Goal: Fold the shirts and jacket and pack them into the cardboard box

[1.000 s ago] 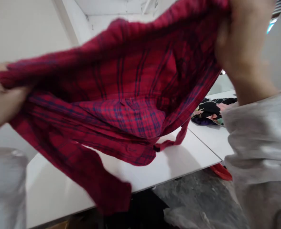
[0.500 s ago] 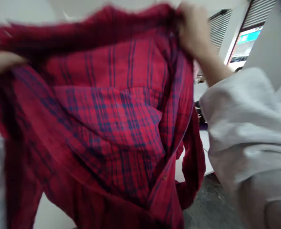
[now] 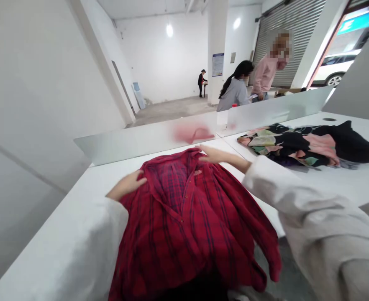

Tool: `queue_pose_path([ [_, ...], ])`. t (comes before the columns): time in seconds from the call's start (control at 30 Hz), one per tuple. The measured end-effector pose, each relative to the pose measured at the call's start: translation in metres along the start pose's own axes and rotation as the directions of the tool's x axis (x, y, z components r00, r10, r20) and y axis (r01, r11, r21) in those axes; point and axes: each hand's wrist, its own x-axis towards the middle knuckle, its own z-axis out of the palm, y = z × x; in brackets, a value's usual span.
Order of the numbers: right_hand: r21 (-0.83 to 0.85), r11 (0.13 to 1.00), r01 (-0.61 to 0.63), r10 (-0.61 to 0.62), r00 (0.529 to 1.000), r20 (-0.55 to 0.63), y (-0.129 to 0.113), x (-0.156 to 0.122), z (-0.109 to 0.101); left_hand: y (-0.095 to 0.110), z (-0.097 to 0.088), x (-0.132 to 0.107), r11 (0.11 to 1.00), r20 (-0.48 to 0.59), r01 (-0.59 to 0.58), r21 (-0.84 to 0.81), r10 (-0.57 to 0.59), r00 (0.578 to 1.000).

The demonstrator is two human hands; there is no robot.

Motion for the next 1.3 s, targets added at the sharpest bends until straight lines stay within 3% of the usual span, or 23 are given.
queue_pose_path([
  [0.07,-0.100,0.991,-0.085,0.099,0.985,0.145,0.016,-0.051,0.028,-0.002,0.043,-0.018,1.000,0.096,-0.015,0.007,0.014,0.995],
  [0.17,-0.274,0.938,-0.213,0.267,0.948,0.176,0.033,-0.113,0.065,-0.002,0.103,-0.040,0.992,0.208,-0.042,0.116,0.017,0.978],
  [0.27,-0.443,0.872,-0.210,0.319,0.929,0.187,0.044,-0.144,0.090,-0.001,0.144,-0.052,0.961,0.080,-0.036,0.273,0.015,0.997],
  [0.33,-0.498,0.852,-0.161,0.281,0.944,0.175,0.051,-0.144,0.099,-0.001,0.157,-0.055,0.947,0.005,-0.042,0.318,0.042,0.999],
  [0.63,-0.568,0.813,-0.130,0.303,0.927,0.220,0.112,-0.061,0.090,-0.009,0.151,-0.018,0.953,0.083,-0.010,0.303,-0.016,0.996],
  [0.83,-0.565,0.816,-0.123,0.289,0.933,0.214,0.143,-0.030,0.086,-0.007,0.155,0.015,0.956,0.009,0.050,0.289,-0.055,0.998],
  [1.07,-0.547,0.816,-0.190,0.317,0.937,0.147,0.152,-0.013,0.086,-0.006,0.160,0.059,0.976,-0.080,0.077,0.206,-0.061,0.995],
  [1.3,-0.507,0.833,-0.220,0.317,0.941,0.114,0.150,-0.014,0.085,-0.008,0.152,0.053,0.988,-0.106,0.030,0.152,-0.014,0.994],
])
